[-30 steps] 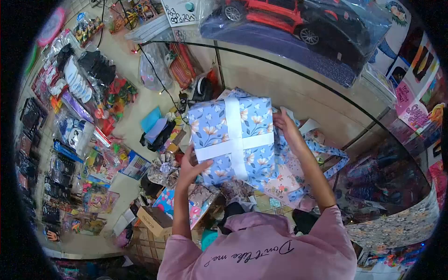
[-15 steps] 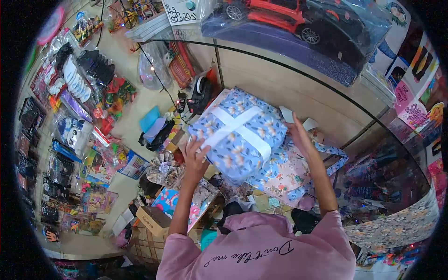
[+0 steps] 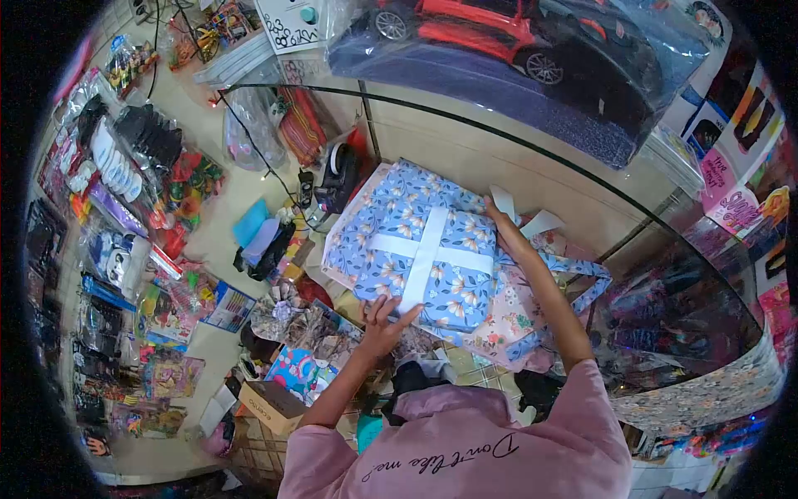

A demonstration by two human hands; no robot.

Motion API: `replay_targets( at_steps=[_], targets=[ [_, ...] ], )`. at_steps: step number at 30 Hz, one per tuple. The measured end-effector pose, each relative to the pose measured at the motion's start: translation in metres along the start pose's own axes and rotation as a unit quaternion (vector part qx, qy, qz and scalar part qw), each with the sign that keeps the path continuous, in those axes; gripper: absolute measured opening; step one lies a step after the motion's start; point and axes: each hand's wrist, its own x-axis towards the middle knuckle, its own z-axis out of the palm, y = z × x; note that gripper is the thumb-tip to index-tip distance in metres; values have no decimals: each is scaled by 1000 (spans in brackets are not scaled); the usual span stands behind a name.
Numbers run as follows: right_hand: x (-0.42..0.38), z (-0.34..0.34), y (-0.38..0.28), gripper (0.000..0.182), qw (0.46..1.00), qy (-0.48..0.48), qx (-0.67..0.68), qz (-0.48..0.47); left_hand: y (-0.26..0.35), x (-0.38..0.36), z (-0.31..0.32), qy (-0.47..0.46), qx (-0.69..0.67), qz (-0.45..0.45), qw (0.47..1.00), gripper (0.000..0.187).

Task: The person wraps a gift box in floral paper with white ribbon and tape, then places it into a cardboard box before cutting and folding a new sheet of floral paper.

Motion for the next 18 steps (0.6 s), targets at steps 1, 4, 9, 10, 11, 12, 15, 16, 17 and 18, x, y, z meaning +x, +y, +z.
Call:
replay_targets(
  at_steps=[1,4,9,10,11,12,15,16,17,18],
  targets=[
    [3,0,2,71,1000,-11,-13,-16,3,-2,-3,-8,7,4,1000,51],
    [-2,3,0,66,994,-14,-91,-64,10,-6,2,2,47,26,999,44],
    [-38,18,-25,55,958,84,-229,-150,9,-12,-11,-32,-99,-4,995,45],
    [-41,21,-24,50,947,102,-235,-194,8,-9,-19,-42,-138,-9,989,48],
    [-45,24,-22,45,934,119,-240,-237,8,-6,-23,-32,-164,-22,986,50],
    [-49,27,-20,40,918,136,-246,-280,9,-3,-26,-21,-188,-36,981,52],
    [-89,55,-36,33,842,96,-339,-409,7,10,-39,-49,-190,-65,978,61],
    [-101,64,-40,34,823,63,-379,-418,7,16,-44,-68,-180,-72,979,64],
    [-111,72,-43,35,802,31,-418,-425,9,25,-48,-74,-176,-77,979,58],
    [-118,78,-43,36,780,-1,-456,-430,12,36,-53,-80,-172,-81,978,51]
  ],
)
